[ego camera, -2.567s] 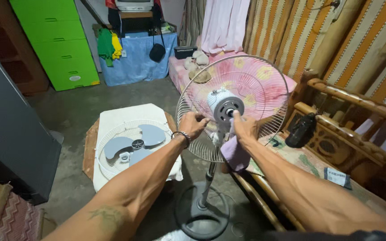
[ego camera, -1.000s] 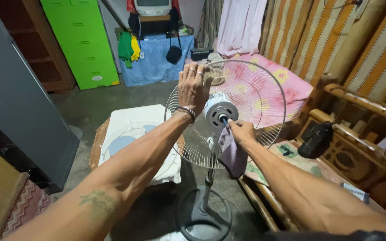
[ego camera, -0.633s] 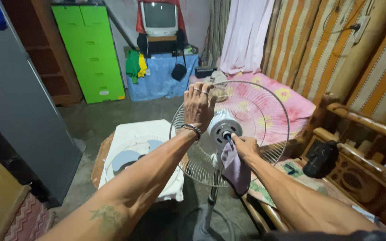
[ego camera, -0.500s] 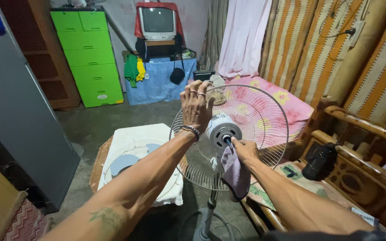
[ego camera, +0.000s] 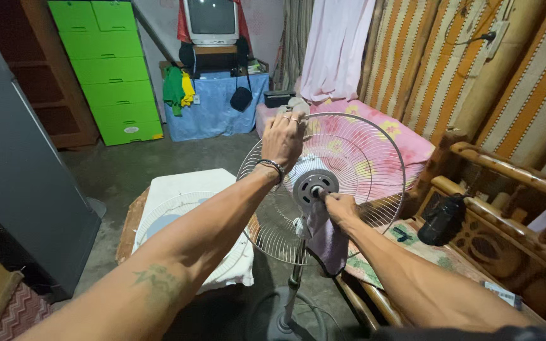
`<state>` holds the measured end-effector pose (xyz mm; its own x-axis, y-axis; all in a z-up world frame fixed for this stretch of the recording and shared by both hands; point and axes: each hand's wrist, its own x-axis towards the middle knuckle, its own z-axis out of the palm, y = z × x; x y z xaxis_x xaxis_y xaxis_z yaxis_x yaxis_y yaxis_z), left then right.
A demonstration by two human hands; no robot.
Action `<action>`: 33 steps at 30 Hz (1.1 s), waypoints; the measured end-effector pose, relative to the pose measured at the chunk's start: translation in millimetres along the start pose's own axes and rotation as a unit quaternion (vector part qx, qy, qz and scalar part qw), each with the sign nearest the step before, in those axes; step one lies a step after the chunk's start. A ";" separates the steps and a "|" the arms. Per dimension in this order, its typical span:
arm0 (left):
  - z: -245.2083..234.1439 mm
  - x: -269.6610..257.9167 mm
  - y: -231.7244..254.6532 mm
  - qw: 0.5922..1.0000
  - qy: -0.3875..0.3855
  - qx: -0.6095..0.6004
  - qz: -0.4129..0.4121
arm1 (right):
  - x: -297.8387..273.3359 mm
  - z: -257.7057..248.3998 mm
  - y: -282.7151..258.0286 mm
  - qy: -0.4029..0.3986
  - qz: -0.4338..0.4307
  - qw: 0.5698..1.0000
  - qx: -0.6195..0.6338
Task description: The person wipes the front grill and motor housing of a standing electric fan using a cloth. They rotate the grill to reach different areas and continue wiping the surface throughout the clip.
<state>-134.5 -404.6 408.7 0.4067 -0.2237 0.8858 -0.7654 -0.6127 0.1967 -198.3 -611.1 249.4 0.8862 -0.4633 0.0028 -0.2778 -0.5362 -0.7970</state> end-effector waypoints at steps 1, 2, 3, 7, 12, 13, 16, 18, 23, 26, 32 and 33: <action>1.7 2.2 -2.2 1.000 0.011 0.001 0.010 | 3.4 1.5 2.7 0.009 -0.012 1.000 0.000; 2.8 4.3 -4.2 1.000 0.021 0.002 0.019 | 5.6 3.0 5.7 0.018 -0.024 1.000 0.000; 3.6 6.3 -5.8 0.999 0.031 0.003 0.029 | 6.9 4.0 8.6 0.027 -0.035 0.999 0.000; 3.7 21.6 -12.1 0.996 -0.073 0.004 -0.043 | 12.3 1.9 7.5 0.036 0.033 0.999 -0.019; -1.7 29.7 -15.1 0.995 -0.085 -0.002 -0.044 | -0.3 0.6 1.5 0.017 0.084 0.995 0.057; -3.8 29.6 -15.2 0.994 -0.095 -0.002 -0.054 | -3.9 1.1 0.5 -0.005 0.072 0.994 0.083; -6.3 31.9 -13.3 0.989 -0.122 -0.005 -0.081 | -8.8 0.6 -1.6 -0.038 0.051 0.992 0.113; -7.7 32.0 -11.8 0.986 -0.137 -0.010 -0.092 | -8.3 2.4 -5.0 -0.018 0.057 0.996 0.069; -7.5 27.3 -9.8 0.991 -0.130 0.002 -0.032 | -0.3 7.6 -10.0 0.034 0.073 0.997 0.024; -7.0 23.6 -8.3 0.992 -0.119 0.024 -0.025 | -1.1 7.1 -6.0 0.023 0.078 0.996 0.039; -9.6 18.7 -4.5 0.992 -0.117 0.027 -0.046 | -10.1 2.2 -7.9 0.022 0.078 0.993 0.091; -10.6 20.2 -3.9 0.992 -0.117 0.032 -0.043 | -9.8 1.5 -11.0 0.025 0.090 0.992 0.088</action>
<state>-128.6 -398.7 430.2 0.5793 -0.3345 0.7433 -0.6928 -0.6825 0.2328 -203.4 -599.6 257.2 0.8072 -0.5776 -0.1216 -0.3567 -0.3132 -0.8801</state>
